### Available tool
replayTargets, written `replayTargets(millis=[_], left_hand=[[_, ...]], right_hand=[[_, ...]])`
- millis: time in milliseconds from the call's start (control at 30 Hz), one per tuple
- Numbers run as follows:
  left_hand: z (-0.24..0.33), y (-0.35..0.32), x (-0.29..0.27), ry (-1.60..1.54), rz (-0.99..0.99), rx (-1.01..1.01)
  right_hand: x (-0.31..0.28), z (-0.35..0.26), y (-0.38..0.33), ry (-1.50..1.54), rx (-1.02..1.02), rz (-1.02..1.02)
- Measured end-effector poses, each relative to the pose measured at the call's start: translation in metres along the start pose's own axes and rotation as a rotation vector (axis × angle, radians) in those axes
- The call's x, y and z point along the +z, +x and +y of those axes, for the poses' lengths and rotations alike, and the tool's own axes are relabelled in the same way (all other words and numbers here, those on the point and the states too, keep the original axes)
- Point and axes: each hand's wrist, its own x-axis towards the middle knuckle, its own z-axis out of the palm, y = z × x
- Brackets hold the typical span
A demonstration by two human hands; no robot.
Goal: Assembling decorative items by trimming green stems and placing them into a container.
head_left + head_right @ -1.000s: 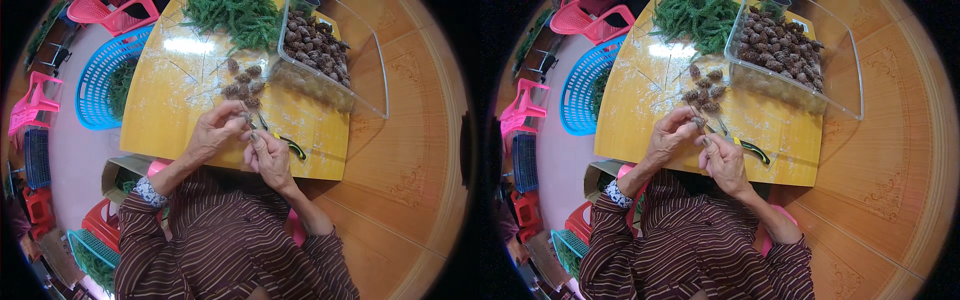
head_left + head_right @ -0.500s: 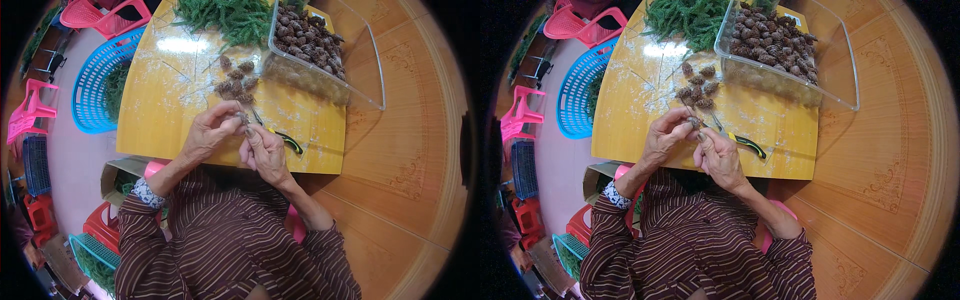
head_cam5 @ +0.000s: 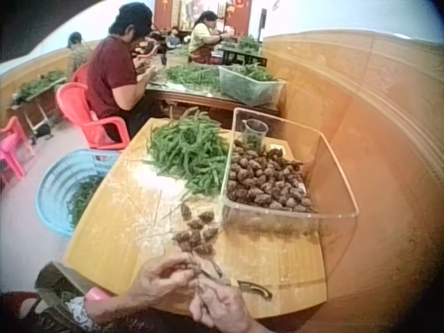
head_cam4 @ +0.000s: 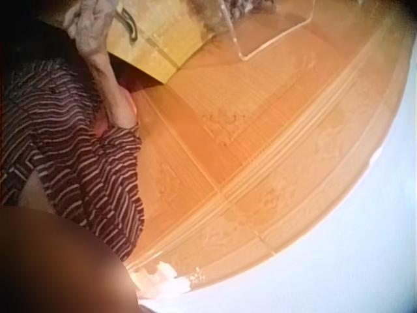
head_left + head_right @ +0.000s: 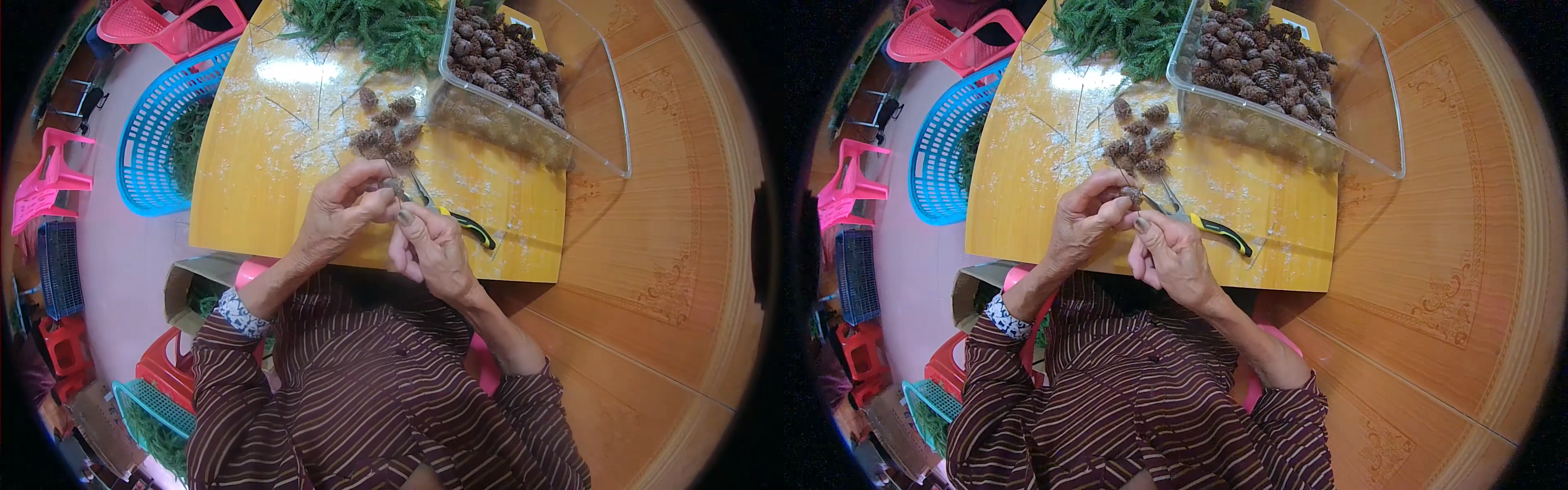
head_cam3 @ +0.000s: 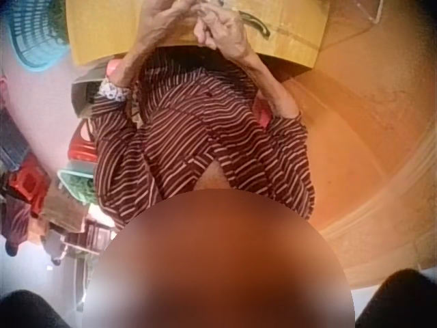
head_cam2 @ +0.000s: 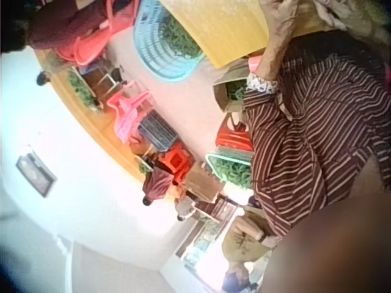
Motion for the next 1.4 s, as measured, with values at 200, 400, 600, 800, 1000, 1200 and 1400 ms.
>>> replayTargets(millis=[200,400,600,800,1000,1200,1400], left_hand=[[0.001,0.004,-0.006,0.209,-0.038,0.108],[0.014,0.004,-0.005,-0.065,-0.011,-0.231],[0.015,0.006,-0.006,-0.353,-0.092,-0.365],[0.013,0.002,0.000,-0.108,-0.207,-0.353],[0.014,0.000,0.005,-0.099,-0.197,-0.336],[0.004,0.004,-0.006,-0.079,-0.326,-0.356],[0.007,0.006,-0.001,0.007,-0.385,-0.309]], right_hand=[[-0.011,-0.003,0.002,0.031,-0.003,-0.107],[-0.015,-0.011,0.002,0.039,0.000,-0.076],[-0.017,-0.015,0.007,-0.666,-0.293,0.106],[-0.017,-0.010,0.008,-0.689,-0.350,0.099],[-0.016,0.000,0.009,-0.451,-0.349,0.128],[-0.015,0.007,0.006,-0.337,-0.459,0.171],[-0.018,0.006,0.007,-0.238,-0.486,0.243]])
